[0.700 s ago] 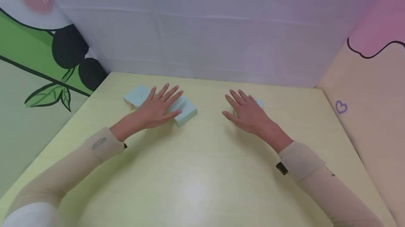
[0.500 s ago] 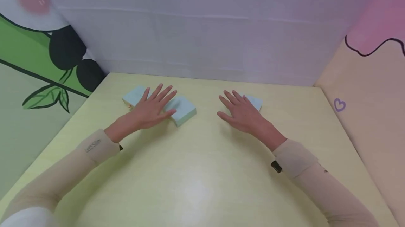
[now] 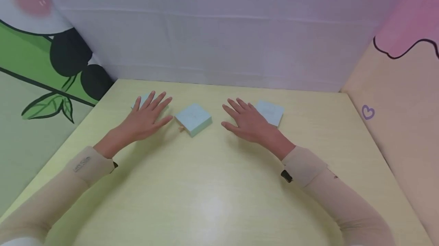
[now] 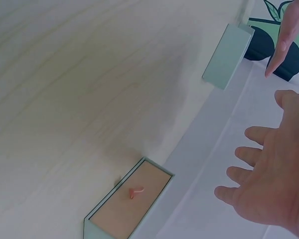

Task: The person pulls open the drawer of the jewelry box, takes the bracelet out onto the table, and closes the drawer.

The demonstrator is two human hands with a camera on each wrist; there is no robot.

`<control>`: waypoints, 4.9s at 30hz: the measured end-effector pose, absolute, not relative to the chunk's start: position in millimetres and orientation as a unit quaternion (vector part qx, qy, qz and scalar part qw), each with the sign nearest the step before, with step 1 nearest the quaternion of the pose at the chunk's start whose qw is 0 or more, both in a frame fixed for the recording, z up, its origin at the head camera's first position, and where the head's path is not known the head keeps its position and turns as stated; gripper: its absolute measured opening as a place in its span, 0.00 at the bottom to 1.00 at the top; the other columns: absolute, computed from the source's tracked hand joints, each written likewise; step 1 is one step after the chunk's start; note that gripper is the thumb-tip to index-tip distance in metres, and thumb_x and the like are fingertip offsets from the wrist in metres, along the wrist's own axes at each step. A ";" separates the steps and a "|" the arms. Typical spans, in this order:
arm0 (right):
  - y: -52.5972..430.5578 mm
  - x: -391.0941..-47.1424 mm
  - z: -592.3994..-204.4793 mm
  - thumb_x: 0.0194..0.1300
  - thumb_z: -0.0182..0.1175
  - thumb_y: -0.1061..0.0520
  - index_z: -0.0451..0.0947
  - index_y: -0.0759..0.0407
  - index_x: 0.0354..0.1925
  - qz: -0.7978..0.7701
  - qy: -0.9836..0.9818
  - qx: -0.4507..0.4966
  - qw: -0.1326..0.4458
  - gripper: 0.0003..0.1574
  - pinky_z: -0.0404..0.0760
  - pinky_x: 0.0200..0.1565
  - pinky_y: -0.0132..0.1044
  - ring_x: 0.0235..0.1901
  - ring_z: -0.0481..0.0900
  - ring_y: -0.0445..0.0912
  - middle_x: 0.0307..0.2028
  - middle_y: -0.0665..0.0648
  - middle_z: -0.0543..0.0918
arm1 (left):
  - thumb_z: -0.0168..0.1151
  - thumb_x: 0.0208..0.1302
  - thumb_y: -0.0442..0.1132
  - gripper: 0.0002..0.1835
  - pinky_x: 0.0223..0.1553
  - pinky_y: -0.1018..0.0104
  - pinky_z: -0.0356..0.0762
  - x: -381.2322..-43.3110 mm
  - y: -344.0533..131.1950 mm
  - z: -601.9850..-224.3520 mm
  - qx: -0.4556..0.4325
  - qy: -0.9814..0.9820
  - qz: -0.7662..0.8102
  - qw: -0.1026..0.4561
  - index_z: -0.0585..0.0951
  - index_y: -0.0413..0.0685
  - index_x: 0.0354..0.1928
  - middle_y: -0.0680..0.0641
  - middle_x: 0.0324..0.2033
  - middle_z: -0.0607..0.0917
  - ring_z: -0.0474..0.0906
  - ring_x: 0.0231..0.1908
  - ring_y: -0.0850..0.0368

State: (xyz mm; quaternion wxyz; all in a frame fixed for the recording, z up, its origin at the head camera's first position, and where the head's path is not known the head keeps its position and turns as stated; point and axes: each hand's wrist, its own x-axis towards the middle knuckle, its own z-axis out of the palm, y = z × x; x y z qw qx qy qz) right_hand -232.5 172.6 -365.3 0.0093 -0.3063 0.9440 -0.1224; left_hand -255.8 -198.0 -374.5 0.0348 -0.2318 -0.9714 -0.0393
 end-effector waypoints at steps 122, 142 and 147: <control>32.4 -254.5 -360.7 0.71 0.43 0.38 0.70 0.50 0.63 -0.108 0.914 -0.391 0.013 0.31 0.64 0.65 0.41 0.67 0.61 0.49 0.65 0.54 0.68 | 0.33 0.77 0.48 0.36 0.66 0.34 0.40 -308.9 -235.7 -399.0 -0.131 -0.989 -0.040 -0.050 0.41 0.22 0.69 0.23 0.68 0.41 0.36 0.68 0.27; 31.0 -253.3 -361.7 0.71 0.44 0.39 0.70 0.50 0.64 -0.100 0.917 -0.385 0.015 0.30 0.64 0.65 0.41 0.67 0.60 0.48 0.66 0.54 0.68 | 0.40 0.72 0.26 0.26 0.59 0.40 0.63 -303.0 -258.3 -383.6 -0.150 -0.981 -0.108 -0.058 0.63 0.44 0.70 0.40 0.70 0.60 0.56 0.66 0.34; 31.8 -253.7 -363.3 0.72 0.44 0.39 0.70 0.51 0.64 -0.101 0.916 -0.387 0.018 0.30 0.64 0.65 0.41 0.67 0.61 0.49 0.66 0.55 0.68 | 0.43 0.69 0.23 0.26 0.56 0.42 0.68 -305.3 -261.9 -384.2 -0.166 -0.980 -0.094 -0.054 0.64 0.42 0.68 0.38 0.68 0.63 0.59 0.65 0.34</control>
